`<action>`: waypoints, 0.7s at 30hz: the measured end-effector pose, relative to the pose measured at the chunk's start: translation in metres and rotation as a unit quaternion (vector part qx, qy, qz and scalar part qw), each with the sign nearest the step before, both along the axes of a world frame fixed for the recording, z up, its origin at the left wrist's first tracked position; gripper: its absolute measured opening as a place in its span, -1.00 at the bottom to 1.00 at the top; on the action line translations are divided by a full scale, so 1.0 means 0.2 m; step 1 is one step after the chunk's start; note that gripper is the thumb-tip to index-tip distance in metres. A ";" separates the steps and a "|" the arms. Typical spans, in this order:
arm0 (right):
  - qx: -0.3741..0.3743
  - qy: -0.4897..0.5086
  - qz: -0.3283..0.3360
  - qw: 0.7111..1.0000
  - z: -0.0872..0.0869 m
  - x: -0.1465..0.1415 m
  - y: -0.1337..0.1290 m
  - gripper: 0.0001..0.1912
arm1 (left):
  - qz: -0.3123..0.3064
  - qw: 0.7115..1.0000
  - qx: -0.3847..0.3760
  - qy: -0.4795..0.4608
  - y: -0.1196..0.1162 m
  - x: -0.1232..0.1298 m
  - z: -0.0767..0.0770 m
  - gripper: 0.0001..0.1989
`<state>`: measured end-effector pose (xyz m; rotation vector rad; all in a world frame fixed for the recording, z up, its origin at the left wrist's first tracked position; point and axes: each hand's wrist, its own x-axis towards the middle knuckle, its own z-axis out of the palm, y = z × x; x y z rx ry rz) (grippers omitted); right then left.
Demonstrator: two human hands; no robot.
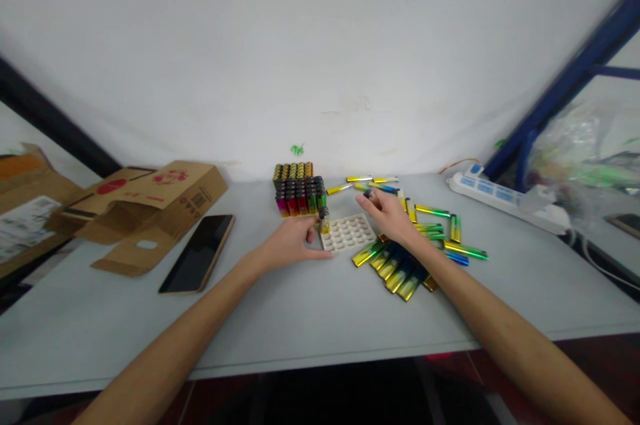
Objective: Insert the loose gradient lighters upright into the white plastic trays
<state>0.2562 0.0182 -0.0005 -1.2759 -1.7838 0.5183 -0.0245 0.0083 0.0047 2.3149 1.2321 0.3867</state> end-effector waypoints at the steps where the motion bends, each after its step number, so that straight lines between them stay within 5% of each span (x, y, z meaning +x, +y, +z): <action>1: -0.006 0.007 0.013 1.000 0.00 0.00 0.00 -0.45 | 0.000 1.000 0.000 0.000 0.00 0.00 0.00 -0.37; 9: 0.075 0.007 0.135 0.988 0.05 -0.04 -0.05 -0.55 | -0.003 1.000 0.006 -0.012 0.00 0.00 0.00 -0.38; 16: -0.049 0.104 0.174 0.978 0.05 -0.13 -0.13 -0.57 | -0.008 1.000 0.007 -0.017 0.00 0.00 -0.01 -0.39; 21: -0.030 0.074 0.184 0.980 0.01 -0.18 -0.14 -0.56 | -0.009 1.000 0.001 -0.025 0.00 0.00 -0.02 -0.38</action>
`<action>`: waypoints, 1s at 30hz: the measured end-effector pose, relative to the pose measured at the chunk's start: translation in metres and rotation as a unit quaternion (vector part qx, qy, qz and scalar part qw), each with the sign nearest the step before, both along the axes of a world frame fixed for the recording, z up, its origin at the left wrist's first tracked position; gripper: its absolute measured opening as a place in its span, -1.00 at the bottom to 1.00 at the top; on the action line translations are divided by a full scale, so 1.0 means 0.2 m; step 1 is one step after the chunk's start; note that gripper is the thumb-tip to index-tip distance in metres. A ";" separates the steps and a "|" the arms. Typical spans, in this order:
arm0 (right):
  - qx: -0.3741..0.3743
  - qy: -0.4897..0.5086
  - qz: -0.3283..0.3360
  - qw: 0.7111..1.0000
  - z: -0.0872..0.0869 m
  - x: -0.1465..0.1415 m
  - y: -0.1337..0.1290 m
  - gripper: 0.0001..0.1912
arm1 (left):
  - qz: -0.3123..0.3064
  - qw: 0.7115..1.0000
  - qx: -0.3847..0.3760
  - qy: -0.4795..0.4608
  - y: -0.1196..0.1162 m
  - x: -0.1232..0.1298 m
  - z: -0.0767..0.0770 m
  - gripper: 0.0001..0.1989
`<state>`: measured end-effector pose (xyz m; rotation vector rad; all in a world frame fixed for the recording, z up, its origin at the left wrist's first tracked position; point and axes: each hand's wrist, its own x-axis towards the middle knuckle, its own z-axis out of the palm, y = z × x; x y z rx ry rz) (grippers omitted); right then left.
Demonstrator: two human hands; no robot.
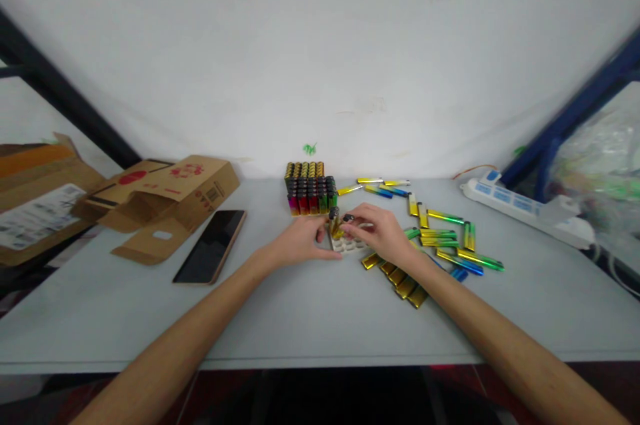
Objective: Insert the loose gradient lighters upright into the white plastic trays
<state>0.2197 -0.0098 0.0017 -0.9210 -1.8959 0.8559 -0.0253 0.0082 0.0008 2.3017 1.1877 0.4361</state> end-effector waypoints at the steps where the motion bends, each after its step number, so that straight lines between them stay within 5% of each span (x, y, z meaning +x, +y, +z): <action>1: 0.013 -0.015 0.000 1.000 0.00 0.00 0.00 -0.57 | -0.001 1.000 0.000 0.000 0.00 0.00 0.00 -0.38; 11: 0.077 -0.099 0.035 0.992 -0.02 0.00 0.04 -0.84 | -0.005 1.000 0.015 -0.010 0.01 0.00 -0.02 -0.40; 16: 0.034 -0.042 0.004 0.999 -0.07 -0.07 0.03 -0.78 | -0.002 1.000 0.012 -0.015 0.01 0.00 -0.02 -0.40; 30: 0.107 -0.196 -0.006 0.975 -0.01 -0.04 0.02 -0.89 | 0.001 1.000 0.002 -0.013 0.01 0.00 -0.01 -0.40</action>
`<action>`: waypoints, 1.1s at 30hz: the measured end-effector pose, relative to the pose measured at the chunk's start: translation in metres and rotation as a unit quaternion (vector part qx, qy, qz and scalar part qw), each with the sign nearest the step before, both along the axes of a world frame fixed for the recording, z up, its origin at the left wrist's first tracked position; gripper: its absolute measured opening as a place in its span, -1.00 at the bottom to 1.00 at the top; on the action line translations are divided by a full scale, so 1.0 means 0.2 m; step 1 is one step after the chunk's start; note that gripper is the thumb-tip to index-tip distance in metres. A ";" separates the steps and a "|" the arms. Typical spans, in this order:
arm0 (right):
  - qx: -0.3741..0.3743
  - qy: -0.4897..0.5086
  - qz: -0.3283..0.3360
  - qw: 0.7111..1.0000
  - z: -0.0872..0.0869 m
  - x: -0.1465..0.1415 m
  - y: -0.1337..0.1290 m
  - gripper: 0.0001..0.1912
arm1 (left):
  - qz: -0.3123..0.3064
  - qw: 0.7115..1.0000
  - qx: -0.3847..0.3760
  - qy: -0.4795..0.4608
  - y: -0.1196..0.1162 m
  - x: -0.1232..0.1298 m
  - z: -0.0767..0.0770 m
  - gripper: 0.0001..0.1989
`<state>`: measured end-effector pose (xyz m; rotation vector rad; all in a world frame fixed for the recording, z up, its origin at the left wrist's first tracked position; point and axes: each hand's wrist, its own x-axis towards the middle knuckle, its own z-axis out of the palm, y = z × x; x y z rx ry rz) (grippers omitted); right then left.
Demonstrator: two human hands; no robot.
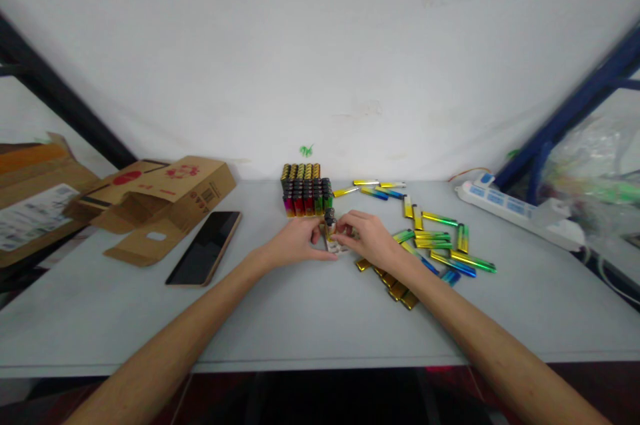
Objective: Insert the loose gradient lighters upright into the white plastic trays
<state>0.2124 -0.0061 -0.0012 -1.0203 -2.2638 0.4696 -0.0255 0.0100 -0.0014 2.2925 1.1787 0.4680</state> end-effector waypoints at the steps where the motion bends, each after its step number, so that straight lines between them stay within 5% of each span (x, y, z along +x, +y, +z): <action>1: -0.001 -0.012 0.002 1.000 0.01 0.02 0.00 -0.88 | 0.003 1.000 -0.001 0.002 0.00 0.00 0.00 -0.39; 4: -0.001 -0.039 -0.033 0.999 0.05 0.13 0.05 -0.86 | 0.017 1.000 -0.006 0.009 0.00 0.00 0.01 -0.39; 6: 0.020 -0.059 -0.115 0.991 0.07 0.24 0.10 -0.87 | 0.019 1.000 -0.014 0.009 0.00 0.00 0.02 -0.38; 11: 0.026 -0.173 -0.312 0.934 0.04 0.51 0.21 -0.75 | 0.014 0.999 -0.030 0.009 0.00 0.00 0.03 -0.40; 14: -0.014 -0.215 -0.375 0.902 0.01 0.58 0.24 -0.63 | 0.015 0.999 -0.033 0.009 0.00 0.00 0.04 -0.40; 22: -0.107 -0.129 -0.359 0.918 -0.01 0.58 0.26 -0.48 | 0.010 1.000 -0.021 0.008 0.00 -0.01 0.01 -0.40; 33: -0.092 -0.061 -0.327 0.938 -0.01 0.57 0.27 -0.87 | 0.015 1.000 -0.013 0.017 0.01 -0.01 0.01 -0.39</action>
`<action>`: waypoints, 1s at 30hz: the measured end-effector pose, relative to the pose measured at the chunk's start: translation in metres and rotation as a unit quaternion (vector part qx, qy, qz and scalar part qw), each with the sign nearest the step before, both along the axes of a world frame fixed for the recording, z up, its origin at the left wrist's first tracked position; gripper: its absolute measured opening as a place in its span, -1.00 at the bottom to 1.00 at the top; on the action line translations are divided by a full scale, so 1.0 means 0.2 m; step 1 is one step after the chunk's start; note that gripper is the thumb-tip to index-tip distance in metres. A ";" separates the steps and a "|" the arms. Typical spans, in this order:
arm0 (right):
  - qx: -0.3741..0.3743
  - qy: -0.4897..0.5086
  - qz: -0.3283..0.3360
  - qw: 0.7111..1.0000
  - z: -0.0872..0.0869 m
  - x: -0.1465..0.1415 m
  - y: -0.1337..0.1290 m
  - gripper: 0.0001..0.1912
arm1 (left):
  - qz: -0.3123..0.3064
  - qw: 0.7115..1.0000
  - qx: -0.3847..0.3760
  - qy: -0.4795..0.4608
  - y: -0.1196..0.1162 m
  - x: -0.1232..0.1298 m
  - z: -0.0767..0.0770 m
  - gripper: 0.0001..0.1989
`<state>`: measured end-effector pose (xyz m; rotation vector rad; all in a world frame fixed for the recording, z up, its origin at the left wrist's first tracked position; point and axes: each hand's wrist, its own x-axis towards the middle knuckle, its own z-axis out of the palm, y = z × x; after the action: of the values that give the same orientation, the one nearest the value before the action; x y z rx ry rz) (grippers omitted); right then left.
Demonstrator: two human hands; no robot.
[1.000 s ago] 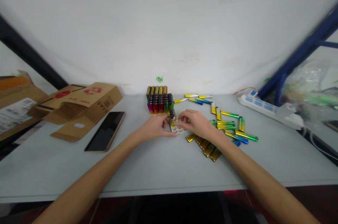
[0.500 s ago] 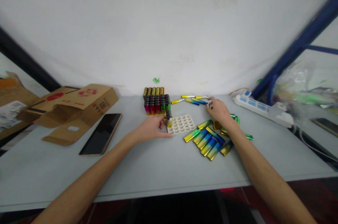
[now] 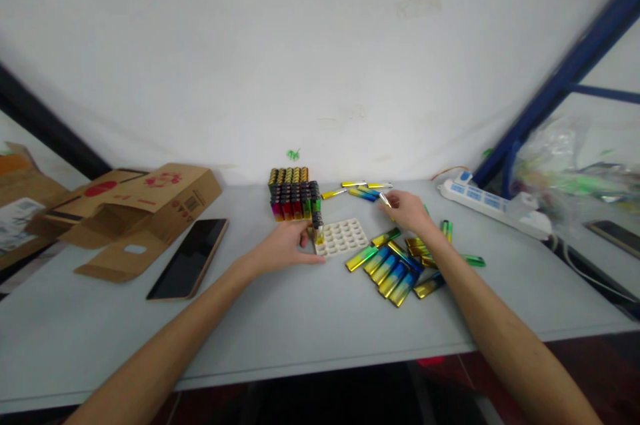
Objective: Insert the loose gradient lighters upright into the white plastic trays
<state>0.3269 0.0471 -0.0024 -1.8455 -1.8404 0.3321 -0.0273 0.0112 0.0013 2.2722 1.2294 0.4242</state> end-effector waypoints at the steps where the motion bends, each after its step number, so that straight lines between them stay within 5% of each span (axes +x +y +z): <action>1: 0.019 0.022 0.008 1.000 0.01 -0.01 0.00 -0.82 | 0.001 1.000 0.000 0.001 0.00 0.00 0.00 -0.39; 4: 0.073 0.178 0.074 0.979 0.02 -0.07 -0.02 -0.62 | 0.001 1.000 -0.004 -0.004 -0.01 0.00 0.00 -0.38; 7: 0.062 0.349 0.152 0.923 0.03 -0.15 -0.04 -0.43 | -0.003 1.000 -0.008 -0.008 -0.01 0.00 0.00 -0.38; 10: 0.034 0.410 0.166 0.896 0.03 -0.24 -0.08 -0.36 | -0.002 1.000 -0.004 -0.006 -0.01 0.00 0.00 -0.37; 19: 0.117 0.274 0.146 0.943 0.03 -0.40 -0.19 -0.24 | -0.009 1.000 -0.001 -0.018 -0.01 0.00 0.00 -0.38; 30: 0.151 0.262 0.127 0.945 0.02 -0.46 -0.22 -0.43 | -0.007 1.000 -0.004 -0.015 -0.01 0.00 0.01 -0.38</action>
<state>0.2356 0.0030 0.0010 -1.1716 -1.6369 0.5394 -0.0279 0.0102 0.0026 2.2583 1.1972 0.4449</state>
